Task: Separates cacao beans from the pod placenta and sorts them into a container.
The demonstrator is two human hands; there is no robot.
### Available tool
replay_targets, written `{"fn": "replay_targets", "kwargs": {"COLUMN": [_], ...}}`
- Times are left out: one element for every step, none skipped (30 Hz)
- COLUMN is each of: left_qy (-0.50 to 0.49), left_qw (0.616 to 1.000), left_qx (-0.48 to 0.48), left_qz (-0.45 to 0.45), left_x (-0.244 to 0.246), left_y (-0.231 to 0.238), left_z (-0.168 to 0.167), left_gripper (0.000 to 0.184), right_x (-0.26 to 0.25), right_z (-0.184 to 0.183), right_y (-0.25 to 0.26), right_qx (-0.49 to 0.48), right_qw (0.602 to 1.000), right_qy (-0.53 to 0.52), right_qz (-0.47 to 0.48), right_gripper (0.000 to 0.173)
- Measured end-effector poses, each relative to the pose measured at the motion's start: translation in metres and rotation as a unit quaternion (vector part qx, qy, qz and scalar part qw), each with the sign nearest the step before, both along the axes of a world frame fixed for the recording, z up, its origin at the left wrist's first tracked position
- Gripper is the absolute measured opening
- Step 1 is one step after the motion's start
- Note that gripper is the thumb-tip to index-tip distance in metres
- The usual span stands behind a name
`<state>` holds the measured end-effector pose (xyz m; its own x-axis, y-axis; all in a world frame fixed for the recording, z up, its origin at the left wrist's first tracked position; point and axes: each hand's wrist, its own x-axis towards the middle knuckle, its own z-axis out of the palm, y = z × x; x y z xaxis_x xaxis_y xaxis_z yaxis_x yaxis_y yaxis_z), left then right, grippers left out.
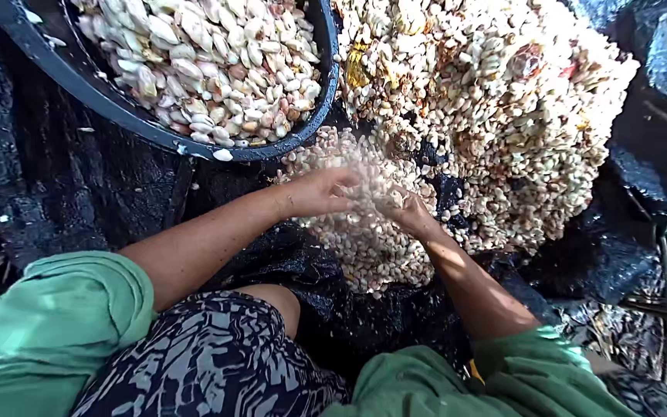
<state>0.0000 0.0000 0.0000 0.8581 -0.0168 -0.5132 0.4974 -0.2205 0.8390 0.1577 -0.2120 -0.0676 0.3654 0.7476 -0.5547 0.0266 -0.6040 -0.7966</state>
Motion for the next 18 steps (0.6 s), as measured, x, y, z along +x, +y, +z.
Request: {"fn": "replay_targets", "kwargs": {"left_qy": [-0.031,-0.058,-0.091,-0.118,-0.137,-0.152,-0.152,-0.134,-0.109,-0.074,-0.038,0.001,0.038,0.068,0.083,0.082,0.077,0.07], "left_qw": [1.0,0.998,0.995,0.99,0.985,0.981,0.979,0.98,0.983,0.987,0.986,0.979,0.968,0.957,0.947,0.944,0.944,0.947], "left_qx": [-0.002,0.007,0.034,0.072,0.1,0.121,0.13,0.132,0.119,0.094,0.062,0.027,-0.005,-0.033,-0.048,-0.053,-0.052,-0.045], "left_qz": [-0.003,-0.01,-0.017,-0.021,-0.006,0.019,0.045,0.062,0.082,0.11,0.152,0.202,0.248,0.282,0.306,0.316,0.316,0.31], "left_x": [0.006,0.012,0.016,0.019,0.022,0.024,0.024,0.024,0.022,0.02,0.018,0.016,0.014,0.013,0.012,0.013,0.014,0.015], "left_y": [-0.005,-0.01,-0.015,-0.019,-0.02,-0.019,-0.017,-0.013,-0.01,-0.007,-0.006,-0.005,-0.005,-0.005,-0.005,-0.005,-0.004,-0.005], "left_z": [0.004,0.006,0.004,0.001,0.001,-0.001,-0.001,0.0,-0.001,-0.005,-0.01,-0.013,-0.013,-0.011,-0.009,-0.009,-0.008,-0.01], "left_gripper": [0.058,0.07,0.077,0.076,0.069,0.056,0.045,0.039,0.038,0.037,0.038,0.035,0.036,0.035,0.034,0.033,0.034,0.035], "right_x": [-0.009,-0.017,-0.026,-0.034,-0.042,-0.044,-0.041,-0.029,-0.012,0.007,0.027,0.042,0.05,0.044,0.027,0.006,-0.012,-0.026], "right_z": [0.006,0.013,0.02,0.03,0.039,0.048,0.053,0.051,0.042,0.025,0.002,-0.027,-0.058,-0.08,-0.093,-0.096,-0.095,-0.089], "right_y": [0.008,0.017,0.027,0.035,0.043,0.045,0.045,0.043,0.039,0.033,0.025,0.016,0.005,-0.007,-0.014,-0.017,-0.018,-0.019], "right_qx": [0.063,0.113,0.153,0.176,0.187,0.19,0.191,0.19,0.176,0.144,0.089,0.03,-0.02,-0.066,-0.099,-0.1,-0.077,-0.059], "right_qw": [0.998,0.992,0.983,0.972,0.958,0.948,0.948,0.955,0.968,0.983,0.99,0.986,0.976,0.97,0.966,0.968,0.975,0.983], "right_qy": [0.027,0.052,0.09,0.148,0.207,0.246,0.254,0.225,0.157,0.057,-0.059,-0.153,-0.212,-0.23,-0.237,-0.231,-0.209,-0.173], "right_qz": [-0.017,-0.029,-0.044,-0.054,-0.073,-0.064,-0.025,0.034,0.083,0.101,0.091,0.064,0.047,0.04,0.042,0.026,-0.002,-0.031], "right_gripper": [0.04,0.054,0.068,0.081,0.09,0.094,0.096,0.094,0.081,0.064,0.052,0.049,0.056,0.066,0.073,0.072,0.066,0.059]}}
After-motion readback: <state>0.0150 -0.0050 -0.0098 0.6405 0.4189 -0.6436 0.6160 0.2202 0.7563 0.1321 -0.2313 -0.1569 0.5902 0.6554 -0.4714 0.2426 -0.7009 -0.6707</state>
